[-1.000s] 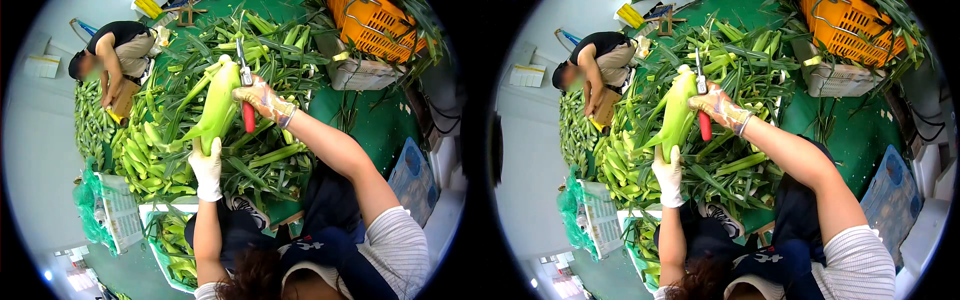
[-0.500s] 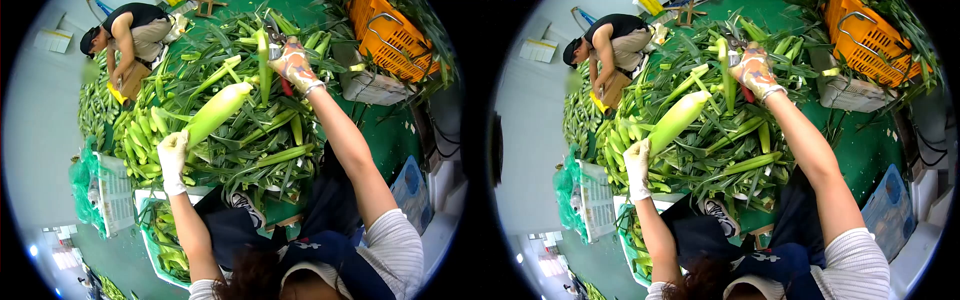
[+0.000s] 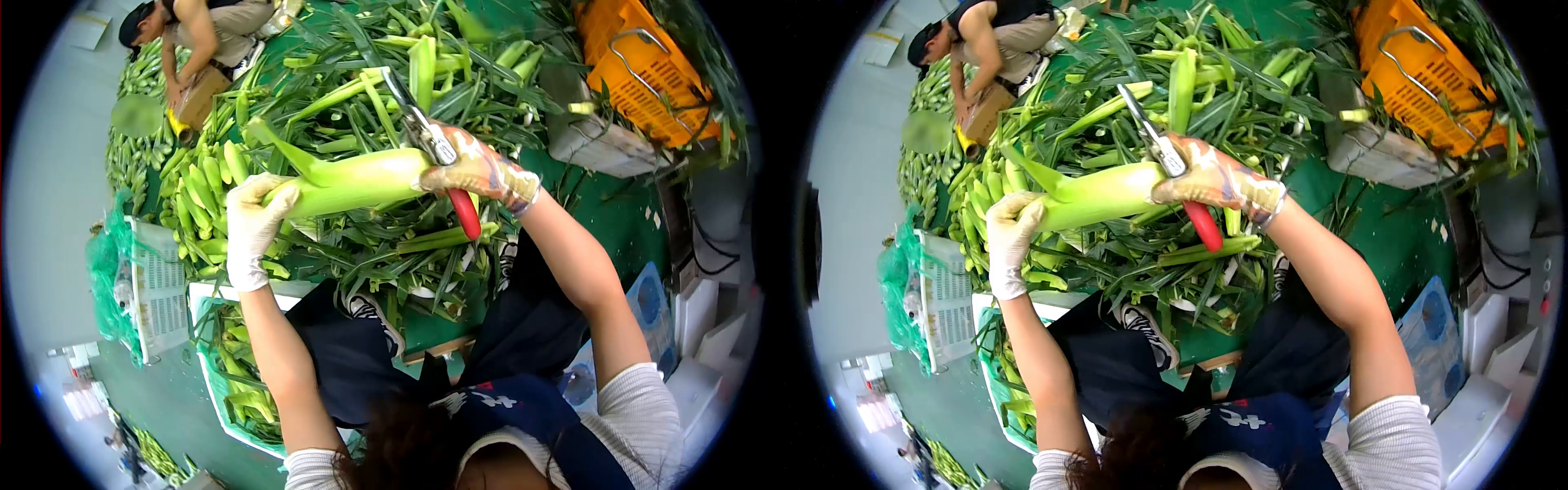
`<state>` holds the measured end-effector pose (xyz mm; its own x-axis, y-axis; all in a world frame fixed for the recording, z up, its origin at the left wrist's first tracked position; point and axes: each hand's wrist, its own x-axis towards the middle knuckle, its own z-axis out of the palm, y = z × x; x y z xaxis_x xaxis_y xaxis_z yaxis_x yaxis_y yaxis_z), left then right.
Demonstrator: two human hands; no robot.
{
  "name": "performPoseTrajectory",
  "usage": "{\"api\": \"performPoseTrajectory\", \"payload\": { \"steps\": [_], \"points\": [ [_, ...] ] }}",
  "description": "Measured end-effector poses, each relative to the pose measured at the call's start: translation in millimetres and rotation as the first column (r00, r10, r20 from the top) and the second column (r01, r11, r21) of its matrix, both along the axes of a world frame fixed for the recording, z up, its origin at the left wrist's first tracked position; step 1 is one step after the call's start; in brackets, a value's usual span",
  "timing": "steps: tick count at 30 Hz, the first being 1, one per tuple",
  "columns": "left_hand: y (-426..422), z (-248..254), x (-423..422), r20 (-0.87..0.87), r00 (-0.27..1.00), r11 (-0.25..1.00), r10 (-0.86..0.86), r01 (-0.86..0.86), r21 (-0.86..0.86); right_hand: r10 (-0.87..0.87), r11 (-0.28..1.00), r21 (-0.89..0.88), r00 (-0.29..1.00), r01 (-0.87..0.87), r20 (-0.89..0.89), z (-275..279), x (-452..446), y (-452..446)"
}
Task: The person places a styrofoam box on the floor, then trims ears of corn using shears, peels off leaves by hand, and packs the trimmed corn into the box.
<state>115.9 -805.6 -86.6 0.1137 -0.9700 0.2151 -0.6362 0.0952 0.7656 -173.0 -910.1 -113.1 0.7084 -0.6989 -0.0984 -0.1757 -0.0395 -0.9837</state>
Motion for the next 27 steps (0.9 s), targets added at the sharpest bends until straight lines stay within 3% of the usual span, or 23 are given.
{"api": "performPoseTrajectory", "payload": {
  "steps": [2,3,4,5,6,7,8,9,10,12,13,14,15,16,17,18,19,20,21,22,23,25,27],
  "points": [
    [0,-12,-1,-0.111,0.994,0.996,-0.001,0.011,0.084,-0.085,0.996,0.005,0.991,0.086,-0.108,-5,-3,3],
    [2,0,-8,-0.251,0.968,0.943,-0.011,0.093,0.319,-0.152,0.97,0.193,0.988,0.146,0.019,-6,-3,9],
    [5,5,-13,-0.324,0.945,0.869,0.037,0.13,0.477,-0.233,0.957,0.174,0.972,0.233,-0.022,-16,-4,6],
    [8,6,-18,-0.097,0.991,0.886,-0.091,0.125,0.447,-0.238,0.945,0.248,0.968,0.214,0.075,-35,-6,-5],
    [5,-32,-8,0.036,0.971,0.944,-0.235,0.219,0.245,-0.258,0.925,0.301,0.965,0.233,0.047,-38,-13,-7],
    [8,-33,-12,0.083,0.977,0.939,-0.199,0.165,0.3,-0.297,0.908,0.338,0.95,0.249,0.098,-46,-20,-8],
    [15,-22,-14,0.192,0.97,0.959,-0.147,0.093,0.267,-0.251,0.941,0.278,0.95,0.194,0.187,-78,-29,-25],
    [23,-15,-6,0.229,0.967,0.961,-0.112,0.046,0.273,-0.088,0.994,0.083,0.959,0.068,0.268,-82,-31,-28],
    [37,-7,5,0.238,0.968,0.965,-0.075,0.01,0.262,-0.101,0.994,0.057,0.974,0.091,0.201,-76,-27,-30],
    [78,10,31,-0.051,0.982,0.954,0.18,-0.162,0.254,-0.23,0.969,0.129,0.96,0.21,0.162,-50,-9,-14],
    [99,5,49,0.121,0.95,0.945,0.286,-0.301,0.127,-0.194,0.979,0.082,0.971,0.185,0.139,-59,-17,-19],
    [124,13,66,-0.032,0.911,0.912,0.411,-0.41,0.021,-0.163,0.987,0.03,0.98,0.161,0.114,-64,-21,-25],
    [145,20,94,-0.116,0.833,0.839,0.541,-0.544,0.004,-0.264,0.959,0.136,0.957,0.248,0.118,-50,-11,-14],
    [161,62,123,-0.07,0.718,0.72,0.693,-0.681,0.134,-0.279,0.951,0.171,0.953,0.257,0.119,-64,-14,-22],
    [171,76,189,0.051,0.739,0.727,0.672,-0.643,-0.241,-0.295,0.945,0.183,0.947,0.27,0.125,-71,-10,-25],
    [176,122,234,-0.034,0.528,0.519,0.848,-0.843,-0.14,-0.314,0.937,0.198,0.942,0.288,0.116,-74,-7,-22],
    [186,156,296,-0.051,0.329,0.311,0.943,-0.925,-0.218,-0.336,0.937,0.159,0.928,0.311,0.164,-78,0,-16],
    [196,190,358,-0.103,0.106,0.073,0.989,-0.957,-0.282,-0.253,0.93,0.278,0.967,0.239,0.013,-56,2,-6],
    [206,223,419,-0.181,-0.099,-0.154,0.978,-0.935,-0.32,-0.262,0.93,0.27,0.965,0.249,0.014,-64,5,-5],
    [212,259,409,-0.128,-0.19,-0.215,0.974,-0.949,-0.232,-0.291,0.927,0.256,0.956,0.275,0.026,-79,6,-10],
    [213,250,402,-0.124,-0.192,-0.216,0.973,-0.95,-0.224,-0.308,0.92,0.262,0.951,0.29,0.029,-87,8,-8],
    [240,221,377,0.134,-0.198,-0.008,0.971,-0.586,-0.811,-0.276,0.932,0.247,0.961,0.264,0.016,-86,12,-7],
    [284,145,349,0.143,0.093,0.167,0.985,-0.704,-0.69,-0.247,0.951,0.198,0.969,0.238,0.02,-82,19,-4]
  ]
}}
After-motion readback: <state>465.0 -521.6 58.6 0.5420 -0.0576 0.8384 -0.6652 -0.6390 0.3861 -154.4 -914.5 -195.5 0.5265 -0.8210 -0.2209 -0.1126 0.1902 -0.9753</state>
